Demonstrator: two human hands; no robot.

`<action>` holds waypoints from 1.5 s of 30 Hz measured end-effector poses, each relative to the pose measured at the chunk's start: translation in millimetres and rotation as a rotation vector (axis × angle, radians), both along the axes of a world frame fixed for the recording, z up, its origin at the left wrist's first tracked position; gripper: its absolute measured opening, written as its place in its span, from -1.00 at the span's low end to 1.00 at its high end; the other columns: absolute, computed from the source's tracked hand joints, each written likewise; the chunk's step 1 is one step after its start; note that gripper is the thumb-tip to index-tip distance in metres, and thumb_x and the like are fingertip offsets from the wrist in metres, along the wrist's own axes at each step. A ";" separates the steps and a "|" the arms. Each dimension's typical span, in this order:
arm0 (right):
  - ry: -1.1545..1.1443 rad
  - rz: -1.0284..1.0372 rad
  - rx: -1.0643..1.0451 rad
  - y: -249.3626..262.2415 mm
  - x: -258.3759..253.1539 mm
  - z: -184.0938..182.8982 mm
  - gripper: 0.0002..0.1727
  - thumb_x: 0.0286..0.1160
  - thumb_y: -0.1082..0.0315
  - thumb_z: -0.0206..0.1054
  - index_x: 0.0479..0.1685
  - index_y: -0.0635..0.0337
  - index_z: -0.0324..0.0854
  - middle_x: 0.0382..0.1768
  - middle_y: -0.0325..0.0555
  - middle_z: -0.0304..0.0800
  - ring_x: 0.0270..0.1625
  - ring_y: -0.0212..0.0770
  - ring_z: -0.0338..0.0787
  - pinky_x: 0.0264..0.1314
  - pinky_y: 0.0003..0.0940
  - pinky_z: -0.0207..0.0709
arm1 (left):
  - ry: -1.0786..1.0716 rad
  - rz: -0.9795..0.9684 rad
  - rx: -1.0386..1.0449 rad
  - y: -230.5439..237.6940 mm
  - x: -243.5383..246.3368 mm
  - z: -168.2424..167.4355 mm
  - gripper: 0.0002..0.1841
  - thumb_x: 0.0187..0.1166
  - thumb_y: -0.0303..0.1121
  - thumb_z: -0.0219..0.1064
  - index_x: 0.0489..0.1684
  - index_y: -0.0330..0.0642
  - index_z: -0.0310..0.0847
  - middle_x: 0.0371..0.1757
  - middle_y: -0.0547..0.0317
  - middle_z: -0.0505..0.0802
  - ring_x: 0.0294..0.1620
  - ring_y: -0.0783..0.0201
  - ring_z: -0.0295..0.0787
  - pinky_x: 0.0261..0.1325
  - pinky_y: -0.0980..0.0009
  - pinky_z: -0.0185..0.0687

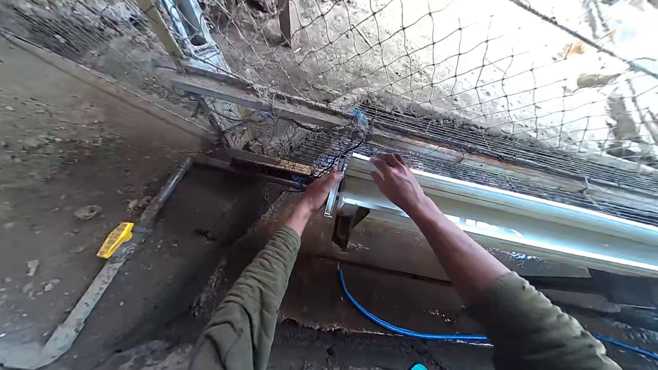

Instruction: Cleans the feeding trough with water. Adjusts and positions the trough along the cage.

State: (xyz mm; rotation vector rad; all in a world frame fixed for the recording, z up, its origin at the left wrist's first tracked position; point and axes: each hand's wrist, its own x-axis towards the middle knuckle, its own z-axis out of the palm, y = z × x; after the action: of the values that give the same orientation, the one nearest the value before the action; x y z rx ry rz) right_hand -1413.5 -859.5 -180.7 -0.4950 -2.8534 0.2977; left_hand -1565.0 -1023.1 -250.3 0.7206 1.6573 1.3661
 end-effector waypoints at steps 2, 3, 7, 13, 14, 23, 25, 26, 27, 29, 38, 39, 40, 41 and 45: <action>0.017 -0.032 0.005 3.4 -10.9 -6.2 -0.64 0.68 0.34 0.30 0.31 0.35 0.70 0.28 0.31 0.74 0.43 0.31 0.66 0.46 0.21 0.49 | -0.005 0.061 -0.010 7.0 2.5 -4.5 -0.38 0.84 0.08 -0.07 0.58 -0.22 0.52 0.47 -0.18 0.70 0.45 -0.01 0.64 0.48 -0.06 0.49; 0.040 -0.042 0.015 4.4 -14.0 -9.1 -0.67 0.68 0.34 0.30 0.27 0.34 0.73 0.21 0.32 0.76 0.37 0.32 0.68 0.41 0.23 0.50 | -0.014 0.076 -0.023 9.4 4.1 -3.5 -0.38 0.84 0.10 -0.06 0.55 -0.21 0.54 0.43 -0.18 0.72 0.43 -0.01 0.65 0.47 -0.08 0.49; 0.094 -0.023 0.048 7.8 -17.1 -15.3 -0.74 0.70 0.40 0.25 0.09 0.36 0.78 0.07 0.31 0.78 0.26 0.32 0.73 0.31 0.25 0.54 | -0.004 0.089 -0.115 14.0 7.8 6.2 -0.30 0.83 0.22 -0.13 0.39 -0.24 0.65 0.23 -0.24 0.80 0.25 -0.07 0.74 0.36 -0.14 0.56; 0.142 0.031 0.084 8.7 -12.4 -14.0 -0.79 0.64 0.43 0.31 -0.13 0.42 0.80 -0.08 0.29 0.79 0.09 0.29 0.78 0.11 0.22 0.62 | -0.007 0.047 -0.101 11.4 3.4 5.6 -0.29 0.78 0.28 -0.09 0.34 -0.18 0.68 0.19 -0.13 0.82 0.19 0.04 0.77 0.29 -0.06 0.61; 0.145 0.028 0.080 8.7 -12.9 -14.6 -0.79 0.64 0.43 0.31 -0.12 0.41 0.81 -0.08 0.28 0.79 0.10 0.29 0.78 0.11 0.21 0.62 | -0.019 0.052 -0.094 10.5 4.2 5.5 -0.29 0.78 0.28 -0.09 0.31 -0.19 0.68 0.14 -0.11 0.83 0.14 0.07 0.77 0.25 -0.02 0.64; -0.016 -0.042 -0.118 -6.9 2.0 11.4 -0.61 0.74 0.13 0.26 0.23 0.24 0.79 0.32 0.25 0.70 0.49 0.28 0.59 0.45 0.33 0.43 | -0.008 -0.048 -0.155 16.1 7.9 12.8 -0.23 0.77 0.33 -0.15 0.37 -0.21 0.65 0.19 -0.18 0.82 0.22 0.02 0.78 0.33 -0.06 0.62; -0.176 -0.021 -0.186 -19.0 33.9 20.8 -0.41 0.77 -0.15 0.08 0.33 0.10 0.76 0.32 0.17 0.73 0.47 0.20 0.64 0.47 0.33 0.43 | 0.015 -0.051 -0.179 17.1 9.7 13.2 -0.18 0.74 0.37 -0.18 0.36 -0.22 0.66 0.22 -0.19 0.82 0.28 -0.02 0.76 0.39 -0.10 0.57; -0.243 0.000 -0.193 -23.3 51.1 23.0 -0.31 0.73 -0.29 -0.02 0.35 0.03 0.76 0.29 0.12 0.76 0.42 0.16 0.69 0.41 0.29 0.48 | 0.025 -0.054 -0.190 17.1 9.5 15.5 -0.16 0.74 0.39 -0.19 0.37 -0.23 0.66 0.23 -0.20 0.82 0.31 -0.03 0.75 0.43 -0.11 0.56; -0.270 0.022 -0.173 -26.1 67.2 22.0 -0.26 0.68 -0.37 -0.05 0.35 -0.01 0.77 0.22 0.10 0.78 0.32 0.15 0.73 0.30 0.25 0.52 | 0.033 -0.060 -0.197 17.1 9.1 17.4 -0.14 0.73 0.40 -0.21 0.37 -0.23 0.67 0.24 -0.21 0.82 0.33 -0.03 0.75 0.45 -0.13 0.54; -0.217 0.064 -0.105 -26.5 89.7 12.4 -0.32 0.71 -0.31 -0.02 0.36 -0.06 0.76 0.01 0.13 0.80 0.07 0.17 0.79 0.02 0.19 0.58 | 0.041 -0.062 -0.199 17.9 8.1 15.2 -0.13 0.71 0.42 -0.22 0.32 -0.22 0.69 0.20 -0.18 0.84 0.27 -0.02 0.77 0.40 -0.12 0.56; 0.146 0.271 0.016 -8.9 92.8 -19.3 -0.59 0.79 0.11 0.12 -0.12 0.21 0.80 -0.45 -0.01 0.72 -0.42 -0.06 0.76 -0.42 -0.18 0.63 | 0.043 -0.073 -0.225 21.4 8.9 17.0 -0.10 0.75 0.39 -0.34 0.18 -0.28 0.71 0.06 -0.21 0.83 0.08 -0.01 0.79 0.22 -0.07 0.62; 0.161 0.282 0.026 -8.1 92.5 -20.1 -0.59 0.79 0.12 0.12 -0.13 0.21 0.80 -0.45 -0.02 0.72 -0.42 -0.08 0.76 -0.41 -0.20 0.63 | 0.054 -0.063 -0.228 22.7 10.1 15.7 -0.09 0.74 0.40 -0.34 0.15 -0.29 0.72 0.04 -0.23 0.83 0.08 -0.04 0.79 0.21 -0.10 0.62; 0.175 0.291 0.030 -7.0 92.1 -20.7 -0.59 0.78 0.12 0.13 -0.13 0.21 0.81 -0.46 -0.02 0.73 -0.43 -0.09 0.77 -0.41 -0.21 0.64 | 0.070 -0.043 -0.226 24.1 12.3 15.2 -0.08 0.74 0.41 -0.34 0.12 -0.28 0.73 0.03 -0.24 0.84 0.09 -0.06 0.80 0.22 -0.13 0.62; 0.186 0.298 0.033 -6.2 91.9 -21.6 -0.60 0.78 0.12 0.13 -0.14 0.21 0.81 -0.47 -0.02 0.73 -0.43 -0.09 0.76 -0.41 -0.23 0.63 | 0.083 -0.006 -0.214 25.7 16.4 14.5 -0.09 0.74 0.41 -0.33 0.11 -0.28 0.74 0.04 -0.24 0.85 0.11 -0.07 0.80 0.22 -0.17 0.61; 0.196 0.320 0.031 -7.0 89.5 -24.1 -0.61 0.77 0.14 0.14 -0.16 0.22 0.79 -0.49 -0.03 0.71 -0.44 -0.10 0.75 -0.41 -0.25 0.62 | -0.118 0.097 -0.054 18.8 34.8 20.3 -0.20 0.77 0.32 -0.20 0.81 -0.07 0.20 0.75 -0.08 0.44 0.77 0.03 0.30 0.76 -0.08 0.20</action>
State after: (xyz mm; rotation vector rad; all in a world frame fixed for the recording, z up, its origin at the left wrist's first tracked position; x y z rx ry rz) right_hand -1324.1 -866.5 -204.8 0.0022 -2.7299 0.3354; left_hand -1530.2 -1004.3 -229.9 0.5240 1.6469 1.3985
